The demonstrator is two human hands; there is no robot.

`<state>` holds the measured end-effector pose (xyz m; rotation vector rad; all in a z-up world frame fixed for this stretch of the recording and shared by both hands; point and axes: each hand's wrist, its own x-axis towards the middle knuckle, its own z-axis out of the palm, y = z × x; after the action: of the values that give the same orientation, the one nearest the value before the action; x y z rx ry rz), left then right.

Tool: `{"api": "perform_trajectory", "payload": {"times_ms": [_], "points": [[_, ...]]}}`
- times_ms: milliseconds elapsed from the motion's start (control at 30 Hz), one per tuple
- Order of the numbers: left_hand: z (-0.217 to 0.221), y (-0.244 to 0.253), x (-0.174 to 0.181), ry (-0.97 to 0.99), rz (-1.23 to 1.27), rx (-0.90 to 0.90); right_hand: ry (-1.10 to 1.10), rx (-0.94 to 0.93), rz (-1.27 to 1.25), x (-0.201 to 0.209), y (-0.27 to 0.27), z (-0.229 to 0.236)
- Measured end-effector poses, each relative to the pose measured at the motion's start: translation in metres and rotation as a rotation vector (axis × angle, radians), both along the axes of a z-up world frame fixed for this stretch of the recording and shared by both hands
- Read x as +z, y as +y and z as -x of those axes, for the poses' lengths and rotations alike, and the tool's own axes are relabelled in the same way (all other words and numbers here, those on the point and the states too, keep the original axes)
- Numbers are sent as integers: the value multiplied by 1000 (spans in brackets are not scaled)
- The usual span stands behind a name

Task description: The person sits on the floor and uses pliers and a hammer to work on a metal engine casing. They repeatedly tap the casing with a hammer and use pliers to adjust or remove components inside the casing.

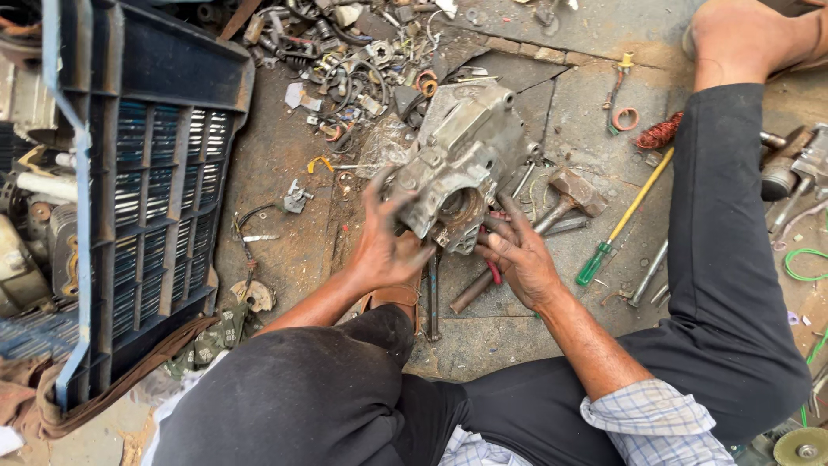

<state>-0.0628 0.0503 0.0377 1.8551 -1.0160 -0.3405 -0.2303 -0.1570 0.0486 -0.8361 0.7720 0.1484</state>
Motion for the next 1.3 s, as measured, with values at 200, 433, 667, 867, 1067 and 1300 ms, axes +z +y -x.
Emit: {"api": "perform_trajectory", "payload": {"times_ms": [200, 433, 667, 867, 1067, 1300], "points": [[-15, 1, 18, 344, -242, 31, -23, 21, -23, -7, 7, 6], [-21, -20, 21, 591, -367, 72, -44, -50, -101, -8, 6, 3], [-22, -39, 0, 857, -296, 361, -86, 3, 24, -21, -1, 5], [-53, -40, -31, 1024, -97, 436, -39, -25, 554, -45, -13, 15], [-62, -35, -57, 1218, 2, 425, 572, 265, 1146, -43, -38, 45], [-71, -33, -67, 1271, -13, 440, 798, 537, 962, -56, -36, 44]]}}
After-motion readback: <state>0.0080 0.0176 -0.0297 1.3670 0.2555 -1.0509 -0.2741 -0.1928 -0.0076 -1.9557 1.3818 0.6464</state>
